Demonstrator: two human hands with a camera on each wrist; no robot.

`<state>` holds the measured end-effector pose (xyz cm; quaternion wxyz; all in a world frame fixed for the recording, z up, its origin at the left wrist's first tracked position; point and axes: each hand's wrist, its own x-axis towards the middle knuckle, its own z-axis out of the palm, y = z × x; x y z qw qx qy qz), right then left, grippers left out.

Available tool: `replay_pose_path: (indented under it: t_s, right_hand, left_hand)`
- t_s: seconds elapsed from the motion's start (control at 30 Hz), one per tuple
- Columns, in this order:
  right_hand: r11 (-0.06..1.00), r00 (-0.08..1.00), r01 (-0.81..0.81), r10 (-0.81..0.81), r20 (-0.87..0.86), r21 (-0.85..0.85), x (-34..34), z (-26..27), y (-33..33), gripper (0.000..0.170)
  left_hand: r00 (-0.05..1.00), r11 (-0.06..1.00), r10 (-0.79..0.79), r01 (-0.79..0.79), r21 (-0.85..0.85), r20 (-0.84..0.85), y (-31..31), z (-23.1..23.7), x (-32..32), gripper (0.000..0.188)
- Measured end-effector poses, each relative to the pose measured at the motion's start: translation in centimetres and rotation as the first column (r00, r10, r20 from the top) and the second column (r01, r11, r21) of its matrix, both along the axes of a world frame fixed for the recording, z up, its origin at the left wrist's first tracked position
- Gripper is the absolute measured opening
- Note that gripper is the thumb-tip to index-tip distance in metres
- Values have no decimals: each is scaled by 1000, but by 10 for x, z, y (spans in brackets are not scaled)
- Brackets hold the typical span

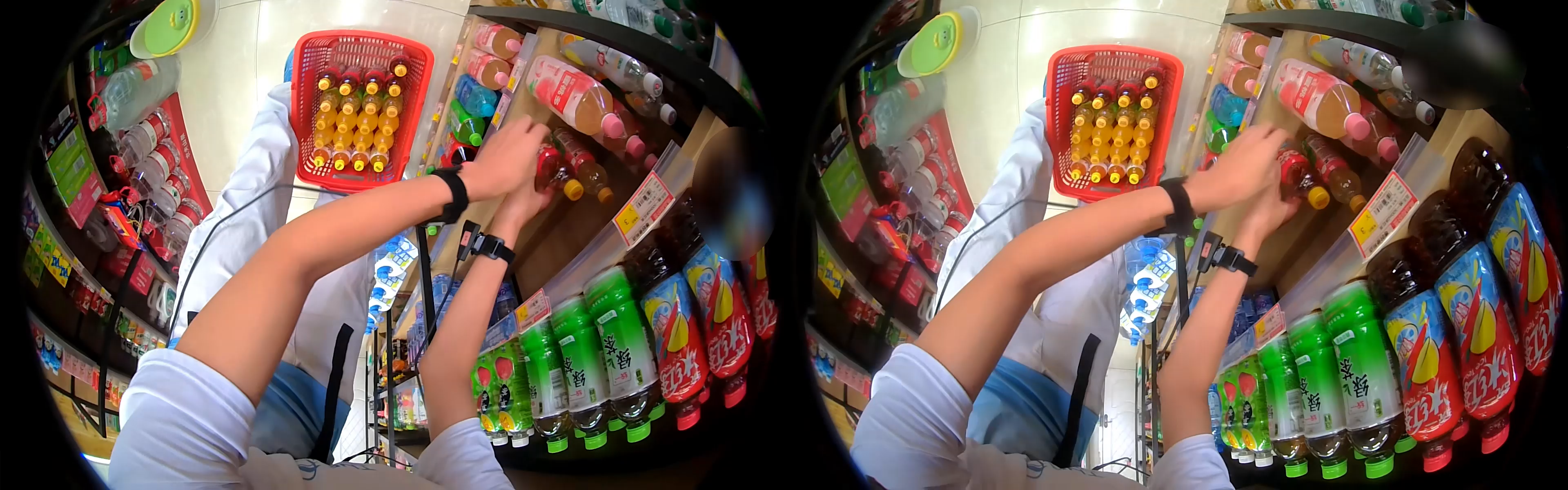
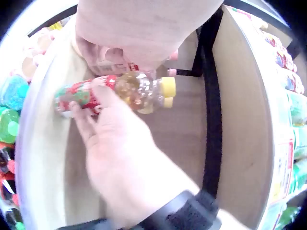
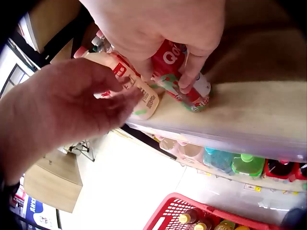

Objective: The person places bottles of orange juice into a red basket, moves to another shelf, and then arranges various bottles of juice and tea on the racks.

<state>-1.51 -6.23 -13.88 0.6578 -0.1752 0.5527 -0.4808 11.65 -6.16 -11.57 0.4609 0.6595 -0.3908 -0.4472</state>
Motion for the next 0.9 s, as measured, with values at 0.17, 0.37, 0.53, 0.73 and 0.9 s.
replay_pose_path:
  t_s: [0.17, 0.37, 0.53, 0.73, 0.9]
  right_hand:
    - [977, 840, -205, 146, -523, -56, 34, 13, -19, 50]
    - [990, 878, -132, 92, -470, -52, 23, 8, -22, 55]
    - [998, 892, -49, 24, -451, -44, -6, -4, -34, 56]
    - [986, 815, -127, 45, -578, -103, -10, -26, -57, 40]
    - [980, 863, -163, 87, -498, -111, -27, -50, -73, 37]
  left_hand:
    - [999, 999, -37, 37, -10, 14, 20, -22, -3, 47]
    - [980, 997, -76, 70, 36, 183, -2, -28, -9, 55]
    - [957, 997, -25, 44, -58, 290, -14, -32, -14, 55]
    - [944, 993, -14, 52, -105, 329, -15, -44, -13, 56]
    - [975, 995, -24, 45, -91, 220, -8, -41, 1, 55]
